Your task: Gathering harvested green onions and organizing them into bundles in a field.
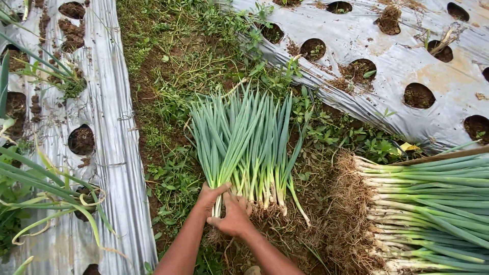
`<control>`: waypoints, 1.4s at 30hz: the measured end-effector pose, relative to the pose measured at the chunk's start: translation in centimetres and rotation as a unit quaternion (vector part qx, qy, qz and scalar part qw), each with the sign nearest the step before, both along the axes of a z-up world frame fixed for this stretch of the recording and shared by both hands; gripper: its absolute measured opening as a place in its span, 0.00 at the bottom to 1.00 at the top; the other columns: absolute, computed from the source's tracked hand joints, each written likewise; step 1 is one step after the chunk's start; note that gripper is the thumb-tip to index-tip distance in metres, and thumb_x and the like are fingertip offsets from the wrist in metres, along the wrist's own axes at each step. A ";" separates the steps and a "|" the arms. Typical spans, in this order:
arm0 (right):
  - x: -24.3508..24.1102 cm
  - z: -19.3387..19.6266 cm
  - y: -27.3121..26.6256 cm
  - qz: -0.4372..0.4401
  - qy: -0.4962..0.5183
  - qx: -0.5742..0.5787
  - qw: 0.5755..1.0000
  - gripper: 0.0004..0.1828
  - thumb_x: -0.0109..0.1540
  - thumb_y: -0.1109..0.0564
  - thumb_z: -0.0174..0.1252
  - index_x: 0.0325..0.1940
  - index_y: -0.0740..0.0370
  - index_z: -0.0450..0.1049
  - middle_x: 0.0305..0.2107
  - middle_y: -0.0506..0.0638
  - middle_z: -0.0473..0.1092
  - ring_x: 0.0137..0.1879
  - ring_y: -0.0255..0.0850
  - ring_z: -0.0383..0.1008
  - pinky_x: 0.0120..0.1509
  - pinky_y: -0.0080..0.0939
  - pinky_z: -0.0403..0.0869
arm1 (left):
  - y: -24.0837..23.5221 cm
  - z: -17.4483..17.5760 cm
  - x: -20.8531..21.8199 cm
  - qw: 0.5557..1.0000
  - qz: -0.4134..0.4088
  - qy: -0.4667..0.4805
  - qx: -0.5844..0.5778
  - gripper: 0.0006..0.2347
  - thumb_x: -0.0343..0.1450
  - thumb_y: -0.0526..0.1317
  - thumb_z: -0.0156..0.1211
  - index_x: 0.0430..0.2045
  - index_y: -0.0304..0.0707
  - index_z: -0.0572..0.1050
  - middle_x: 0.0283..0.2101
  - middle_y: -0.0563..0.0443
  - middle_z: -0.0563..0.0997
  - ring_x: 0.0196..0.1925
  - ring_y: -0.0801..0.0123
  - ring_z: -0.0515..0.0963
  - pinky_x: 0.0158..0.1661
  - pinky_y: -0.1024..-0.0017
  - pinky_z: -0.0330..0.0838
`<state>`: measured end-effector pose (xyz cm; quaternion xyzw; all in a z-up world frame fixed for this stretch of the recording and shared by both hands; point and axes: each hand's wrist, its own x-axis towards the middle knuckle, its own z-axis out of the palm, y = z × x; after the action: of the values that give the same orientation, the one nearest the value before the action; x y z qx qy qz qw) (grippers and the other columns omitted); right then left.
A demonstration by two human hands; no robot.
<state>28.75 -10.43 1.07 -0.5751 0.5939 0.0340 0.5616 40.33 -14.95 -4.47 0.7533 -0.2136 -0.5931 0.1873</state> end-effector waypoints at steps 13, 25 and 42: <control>-4.5 -6.5 -3.0 -0.236 0.024 -0.063 0.969 0.33 0.64 0.45 0.62 0.72 0.51 0.64 0.67 0.50 0.63 0.50 0.38 0.77 0.67 0.51 0.76 | 2.0 -2.7 -0.1 0.975 0.199 0.096 -0.017 0.49 0.58 0.44 0.70 0.73 0.35 0.42 0.74 0.29 0.53 0.73 0.39 0.60 0.67 0.47 0.64; -3.7 -6.6 -3.0 -0.192 0.063 0.019 0.979 0.49 0.60 0.38 0.69 0.79 0.45 0.54 0.77 0.55 0.45 0.82 0.54 0.45 0.83 0.69 0.48 | 1.9 1.1 -3.1 0.996 0.080 -0.036 0.009 0.41 0.63 0.33 0.74 0.70 0.33 0.52 0.65 0.37 0.67 0.58 0.53 0.75 0.57 0.64 0.78; -0.3 -1.8 3.2 0.189 0.022 -0.084 0.978 0.39 0.73 0.44 0.42 0.81 0.66 0.38 0.77 0.64 0.40 0.84 0.58 0.35 0.85 0.58 0.35 | 5.3 -1.5 -0.2 0.975 0.192 0.112 0.001 0.29 0.56 0.46 0.72 0.50 0.26 0.78 0.64 0.32 0.74 0.69 0.46 0.70 0.70 0.49 0.58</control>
<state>28.50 -7.19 -0.72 -0.7215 0.4874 0.1026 0.4810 40.12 -9.67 -5.98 0.7095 -0.0422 -0.6265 0.3200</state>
